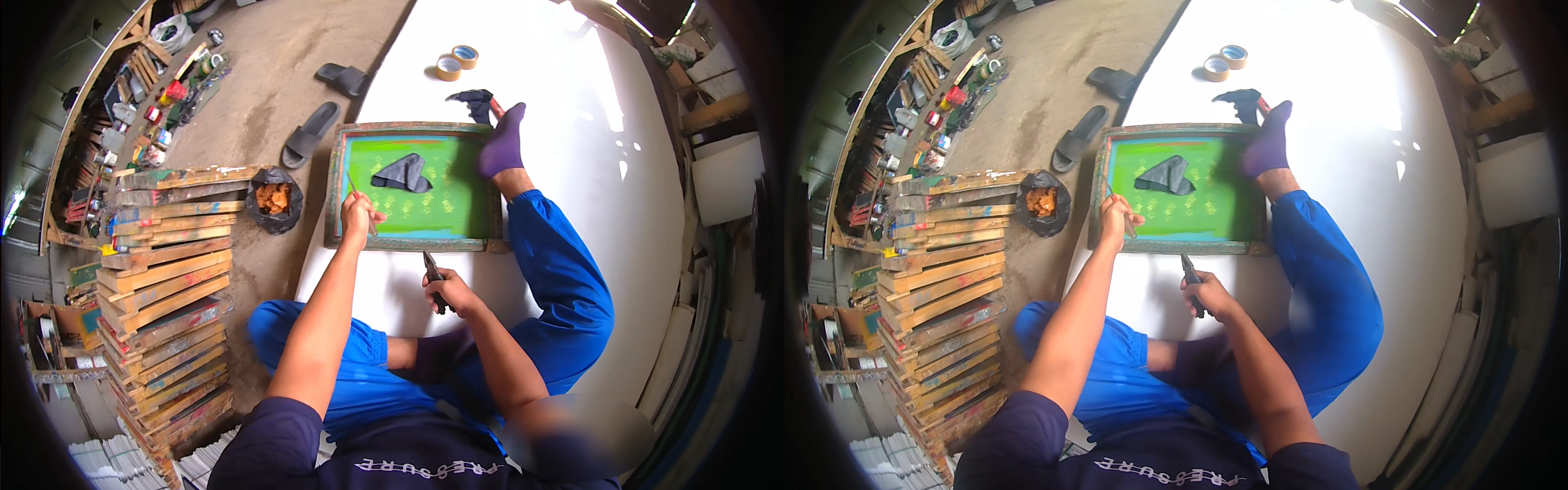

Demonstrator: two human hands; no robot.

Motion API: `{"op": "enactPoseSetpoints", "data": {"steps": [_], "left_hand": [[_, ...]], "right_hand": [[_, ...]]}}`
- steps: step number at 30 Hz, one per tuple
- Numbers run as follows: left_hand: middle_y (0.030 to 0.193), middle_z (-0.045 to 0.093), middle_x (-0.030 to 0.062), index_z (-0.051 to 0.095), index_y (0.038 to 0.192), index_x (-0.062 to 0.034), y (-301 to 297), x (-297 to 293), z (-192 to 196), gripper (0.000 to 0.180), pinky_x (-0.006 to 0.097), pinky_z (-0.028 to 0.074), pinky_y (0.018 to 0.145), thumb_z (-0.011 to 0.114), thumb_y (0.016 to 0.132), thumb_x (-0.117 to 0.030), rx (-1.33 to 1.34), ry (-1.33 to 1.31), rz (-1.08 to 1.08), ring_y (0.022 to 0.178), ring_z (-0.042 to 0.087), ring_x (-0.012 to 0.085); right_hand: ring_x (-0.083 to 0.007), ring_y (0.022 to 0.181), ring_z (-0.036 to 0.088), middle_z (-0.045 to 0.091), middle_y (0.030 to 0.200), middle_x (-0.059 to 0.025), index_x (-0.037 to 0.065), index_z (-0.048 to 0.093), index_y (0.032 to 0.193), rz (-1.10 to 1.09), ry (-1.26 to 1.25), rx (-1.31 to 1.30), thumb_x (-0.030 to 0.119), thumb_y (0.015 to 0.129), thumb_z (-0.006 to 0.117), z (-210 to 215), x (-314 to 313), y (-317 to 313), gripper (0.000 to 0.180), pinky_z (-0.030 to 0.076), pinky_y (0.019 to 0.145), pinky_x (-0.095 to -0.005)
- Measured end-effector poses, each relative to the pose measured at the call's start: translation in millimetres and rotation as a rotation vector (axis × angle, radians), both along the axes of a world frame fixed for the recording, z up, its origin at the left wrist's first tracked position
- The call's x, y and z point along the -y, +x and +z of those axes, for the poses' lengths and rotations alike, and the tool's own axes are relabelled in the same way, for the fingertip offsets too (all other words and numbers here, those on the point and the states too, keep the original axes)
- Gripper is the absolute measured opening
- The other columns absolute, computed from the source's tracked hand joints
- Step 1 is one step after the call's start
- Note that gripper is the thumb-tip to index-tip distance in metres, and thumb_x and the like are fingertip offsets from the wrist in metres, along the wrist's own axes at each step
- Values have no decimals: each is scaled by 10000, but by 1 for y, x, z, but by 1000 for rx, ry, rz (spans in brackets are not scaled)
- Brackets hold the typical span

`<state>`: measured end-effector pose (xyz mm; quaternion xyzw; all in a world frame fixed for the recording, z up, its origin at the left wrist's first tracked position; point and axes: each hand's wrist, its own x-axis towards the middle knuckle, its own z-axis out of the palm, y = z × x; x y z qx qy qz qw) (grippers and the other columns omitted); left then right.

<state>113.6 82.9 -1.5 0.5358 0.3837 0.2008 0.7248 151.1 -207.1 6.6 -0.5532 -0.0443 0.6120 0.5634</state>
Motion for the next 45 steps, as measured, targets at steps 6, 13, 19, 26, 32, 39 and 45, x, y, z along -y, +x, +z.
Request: {"op": "enactPoseSetpoints", "data": {"steps": [6, 13, 19, 26, 32, 39, 45], "left_hand": [[779, 649, 37, 697, 1022, -6, -103, 57, 54, 178, 263, 432, 397, 724, 911, -142, -250, 168, -336, 466, 538, 87], [876, 685, 83, 663, 1064, -12, -173, 65, 17, 235, 238, 420, 402, 675, 1004, -238, -201, 125, -116, 454, 497, 53], [862, 675, 82, 638, 1050, -18, -185, 54, 7, 203, 238, 417, 413, 639, 1023, -220, -234, 133, -92, 457, 493, 52], [773, 608, 36, 614, 988, -27, -185, 49, -10, 189, 263, 409, 419, 637, 1021, -211, -302, 159, -69, 472, 501, 82], [717, 671, 121, 630, 882, 19, -191, 31, -43, 287, 369, 496, 396, 700, 958, -249, -674, 319, 108, 522, 647, 225], [950, 719, 215, 628, 1065, 8, -169, 46, -44, 351, 464, 564, 770, 710, 944, -312, -719, 552, 83, 872, 718, 356], [958, 722, 230, 522, 1384, -60, -126, 101, -1, 522, 487, 551, 826, 697, 934, -257, -605, 800, -293, 908, 706, 399]], "right_hand": [[-192, 490, 578, 602, 669, -97, 29, 570, 974, 113, 56, -103, 36, 835, 605, 13, -39, -41, 143, 463, 444, -340], [-208, 520, 604, 611, 690, -104, 25, 563, 1011, 246, 49, -202, 41, 854, 601, 15, -79, -86, 162, 492, 449, -355], [-230, 541, 640, 648, 718, -116, 21, 575, 1045, 269, 10, -242, 39, 897, 604, 10, -95, -100, 152, 529, 471, -354], [-295, 708, 737, 729, 915, -194, -39, 521, 1282, 348, 59, -353, 40, 926, 565, 2, -103, -95, 368, 587, 538, -379], [-349, 903, 747, 696, 1128, -230, -54, 447, 1354, 332, 2, -391, 38, 938, 580, -10, -86, -84, 446, 643, 731, -474], [-278, 827, 714, 666, 1011, -164, -9, 532, 1260, 82, -218, -1, 104, 942, 623, -1, -21, -32, 350, 608, 639, -429], [-251, 665, 683, 640, 831, -137, -21, 574, 1025, -125, -449, 264, 95, 929, 623, -6, 25, 21, 159, 568, 536, -402]]}}
